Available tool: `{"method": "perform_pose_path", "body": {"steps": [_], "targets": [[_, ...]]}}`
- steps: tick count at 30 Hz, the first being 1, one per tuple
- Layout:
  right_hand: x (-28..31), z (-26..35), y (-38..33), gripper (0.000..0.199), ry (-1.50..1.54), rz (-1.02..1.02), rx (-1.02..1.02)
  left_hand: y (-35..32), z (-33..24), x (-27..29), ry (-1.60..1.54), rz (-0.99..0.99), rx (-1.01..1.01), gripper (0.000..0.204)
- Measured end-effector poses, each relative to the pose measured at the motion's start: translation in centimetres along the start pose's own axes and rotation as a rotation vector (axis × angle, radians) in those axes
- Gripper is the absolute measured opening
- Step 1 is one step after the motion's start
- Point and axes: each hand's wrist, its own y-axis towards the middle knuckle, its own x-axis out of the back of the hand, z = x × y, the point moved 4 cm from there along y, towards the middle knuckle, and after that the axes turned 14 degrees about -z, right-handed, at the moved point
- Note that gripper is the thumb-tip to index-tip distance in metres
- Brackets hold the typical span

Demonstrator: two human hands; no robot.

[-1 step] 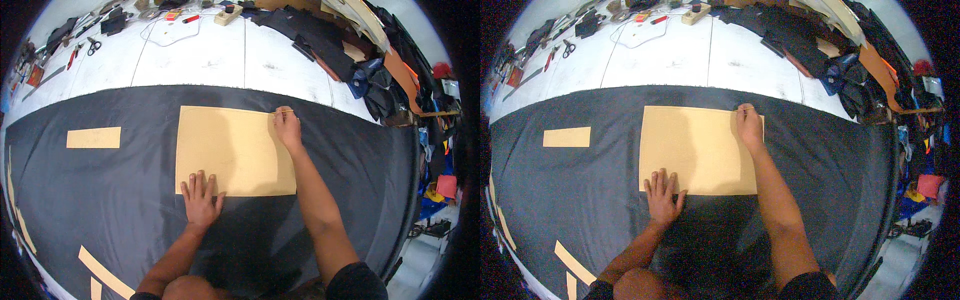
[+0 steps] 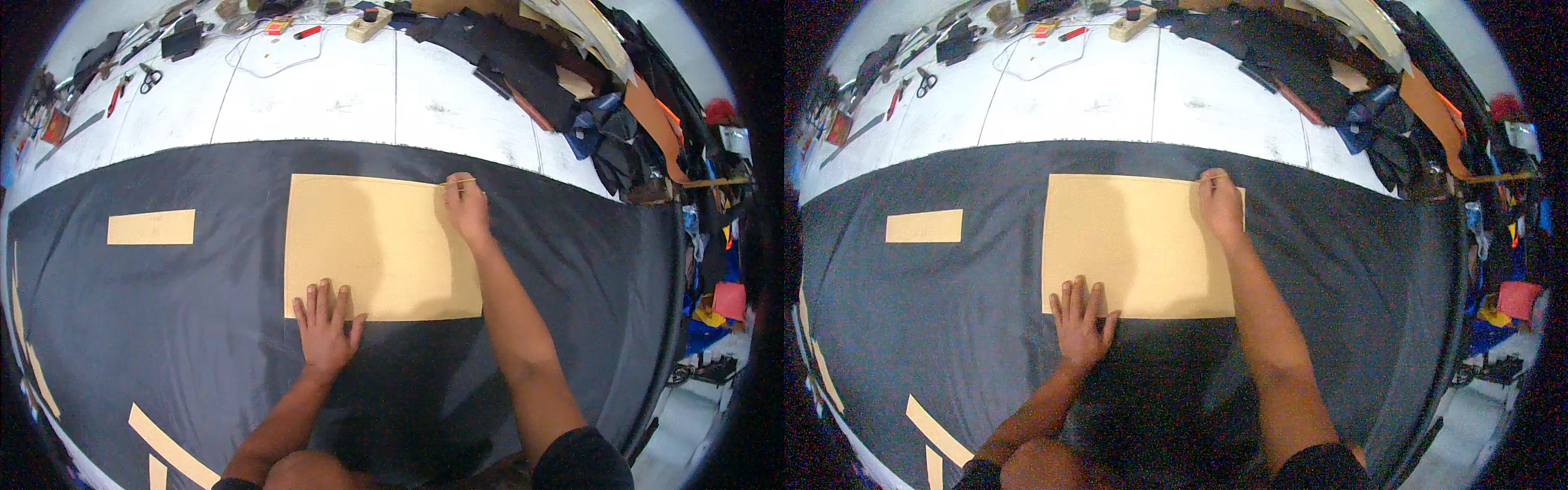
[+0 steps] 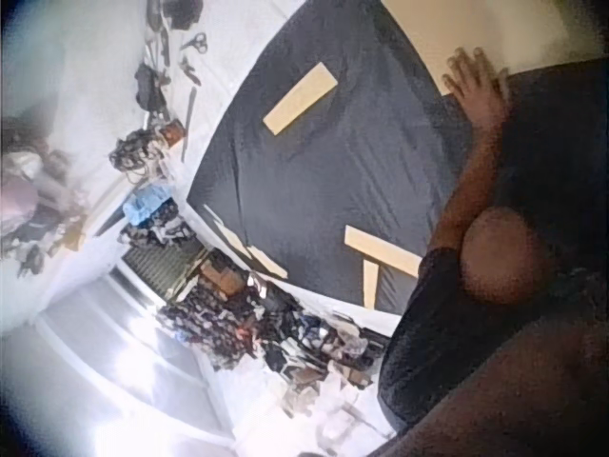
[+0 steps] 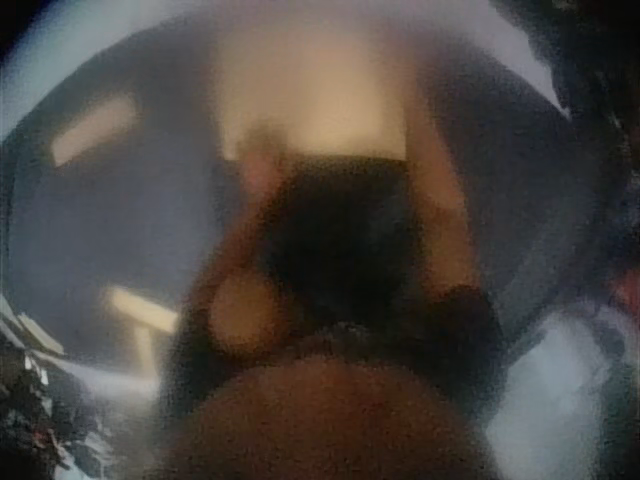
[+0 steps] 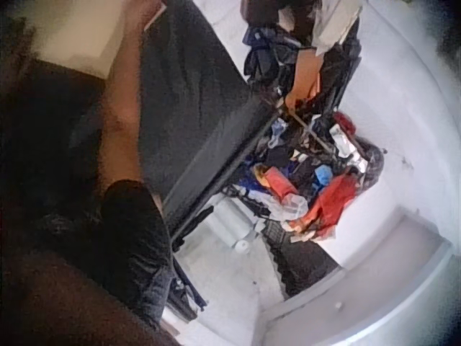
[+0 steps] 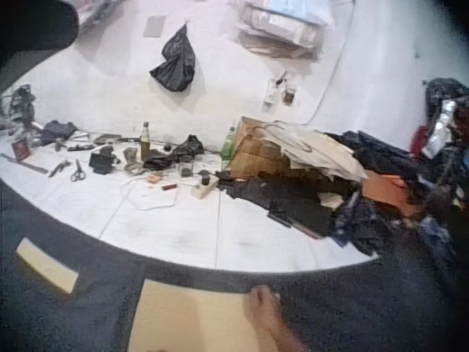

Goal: The person places rectangular cardboard templates on a large black fabric sheet and uses a pencil to trace their outlines. The person repositions the templates multiple times to mark several sections of the fabric.

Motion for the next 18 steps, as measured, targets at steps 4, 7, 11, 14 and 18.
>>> {"method": "perform_pose_path", "body": {"steps": [4, 7, 11, 14, 18], "targets": [[-0.4, 0.8, -0.3, 0.027, 0.074, 0.005, 0.095, 0.0, -0.2, 0.1, -0.012, 0.019, 0.003, 0.061], [0.7, -0.5, 0.2, 0.024, 0.032, 0.002, 0.001, 0.0, -0.1, 0.2, -0.007, 0.035, 0.011, 0.061], [3.1, -6.9, 1.8, 0.025, 0.031, -0.11, -0.079, 0.1, -0.4, -0.2, -0.029, 0.035, 0.003, 0.06], [3.1, -8.5, 2.1, 0.025, 0.071, -0.132, -0.119, 0.1, -0.5, -0.2, 0.024, 0.0, -0.023, 0.061], [2.3, -8.5, 1.9, 0.027, 0.148, -0.063, -0.152, -0.1, -0.2, -0.2, 0.023, -0.012, -0.032, 0.06]]}}
